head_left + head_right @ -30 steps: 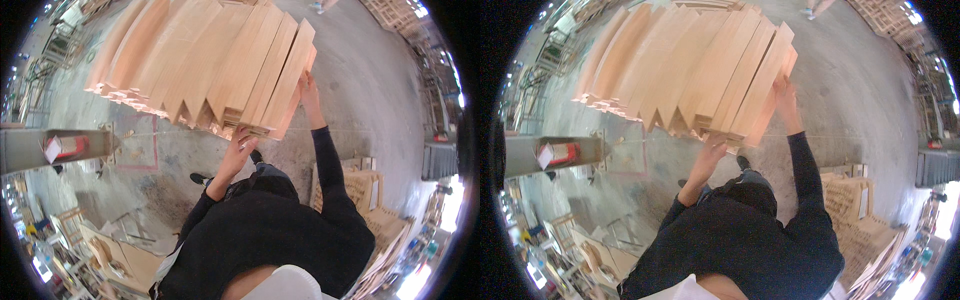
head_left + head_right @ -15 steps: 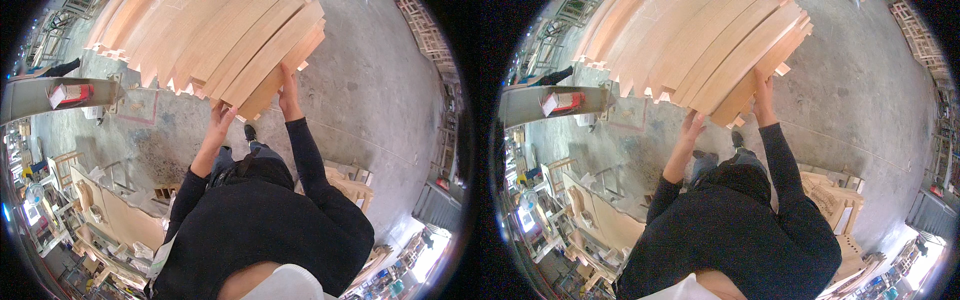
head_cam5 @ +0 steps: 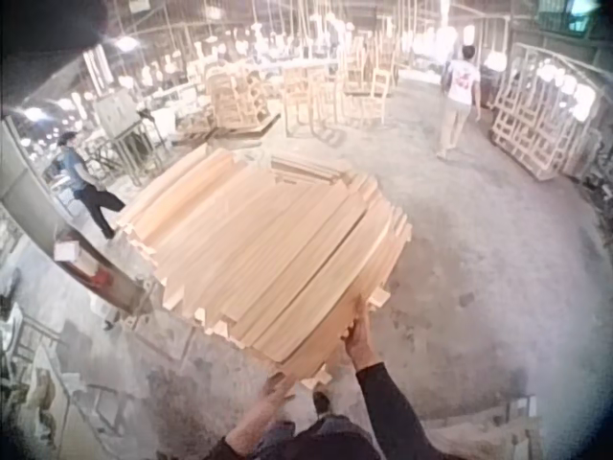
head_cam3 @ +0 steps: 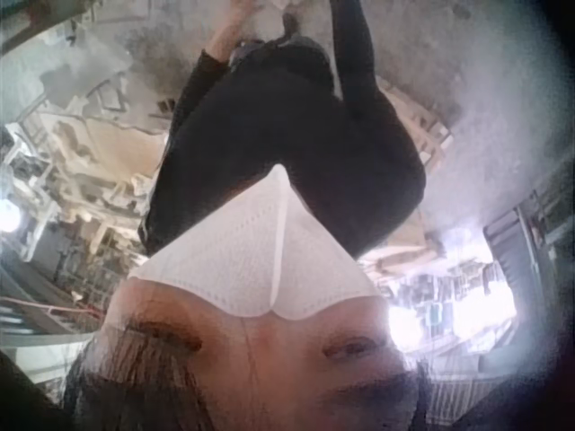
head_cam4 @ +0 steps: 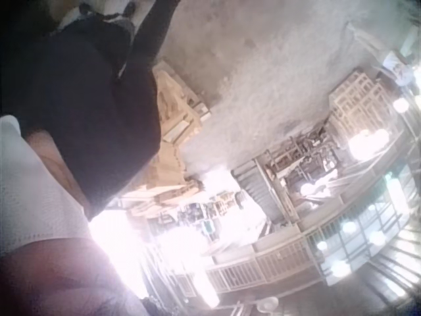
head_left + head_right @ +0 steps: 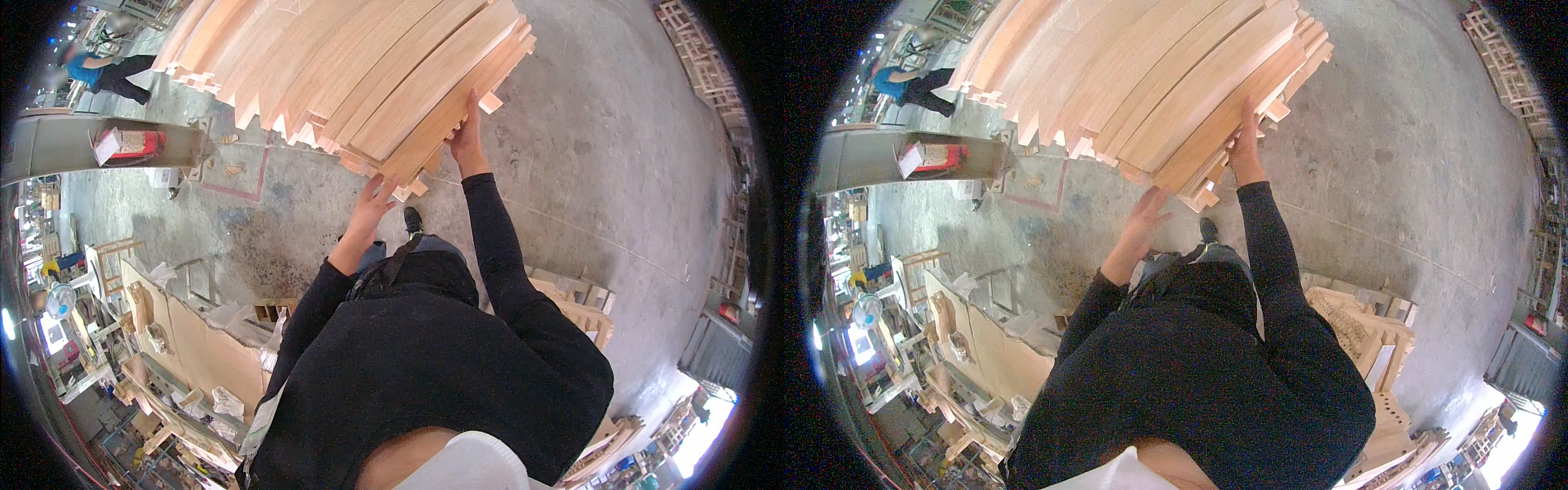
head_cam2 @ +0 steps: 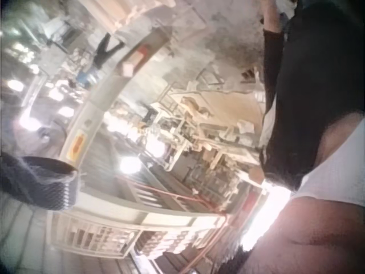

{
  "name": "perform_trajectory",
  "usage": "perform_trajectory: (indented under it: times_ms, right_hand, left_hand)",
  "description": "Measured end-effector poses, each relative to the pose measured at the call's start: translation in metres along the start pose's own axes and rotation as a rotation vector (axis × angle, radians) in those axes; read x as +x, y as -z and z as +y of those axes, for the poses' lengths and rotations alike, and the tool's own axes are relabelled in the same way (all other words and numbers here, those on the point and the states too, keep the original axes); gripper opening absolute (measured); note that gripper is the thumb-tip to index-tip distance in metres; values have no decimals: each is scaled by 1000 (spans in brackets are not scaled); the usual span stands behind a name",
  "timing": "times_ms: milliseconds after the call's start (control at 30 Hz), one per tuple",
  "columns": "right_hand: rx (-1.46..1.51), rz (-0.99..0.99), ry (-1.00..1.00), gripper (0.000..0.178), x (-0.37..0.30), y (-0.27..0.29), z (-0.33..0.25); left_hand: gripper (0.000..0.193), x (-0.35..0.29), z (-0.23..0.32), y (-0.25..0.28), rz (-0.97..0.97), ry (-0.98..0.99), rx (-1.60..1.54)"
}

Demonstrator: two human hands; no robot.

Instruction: The person picks up wooden planks from a stack, carries them to a workbench, and places them down. They then return to the stack, pick up more planks, and repeat the process of carrying and stacking them.

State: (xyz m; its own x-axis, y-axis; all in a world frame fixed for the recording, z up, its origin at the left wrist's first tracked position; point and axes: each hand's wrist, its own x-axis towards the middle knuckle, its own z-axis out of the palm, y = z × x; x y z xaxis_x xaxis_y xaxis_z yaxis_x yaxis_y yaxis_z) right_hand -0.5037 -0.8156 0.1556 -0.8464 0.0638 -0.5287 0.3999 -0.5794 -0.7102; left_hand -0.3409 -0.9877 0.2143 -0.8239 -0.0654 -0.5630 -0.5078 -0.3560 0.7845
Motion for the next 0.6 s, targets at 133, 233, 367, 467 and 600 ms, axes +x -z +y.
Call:
perform_trajectory:
  times_ms: [133,233,367,467,600]
  right_hand:
    - [-22,-15,-10,78,-2,5,-1]
    - [-22,4,-25,79,-3,6,-1]
    - [-31,10,-62,79,-8,1,-6]
    - [71,-13,-5,69,-10,-2,-10]
    - [203,-181,103,53,-15,7,-14]
  left_hand:
    - [60,8,10,-12,-54,44,12]
    - [61,16,2,-14,-19,0,40]
    - [58,20,-10,-13,26,-46,46]
    - [58,13,-7,-12,-52,29,195]
    - [62,14,-24,-19,-90,-135,476]
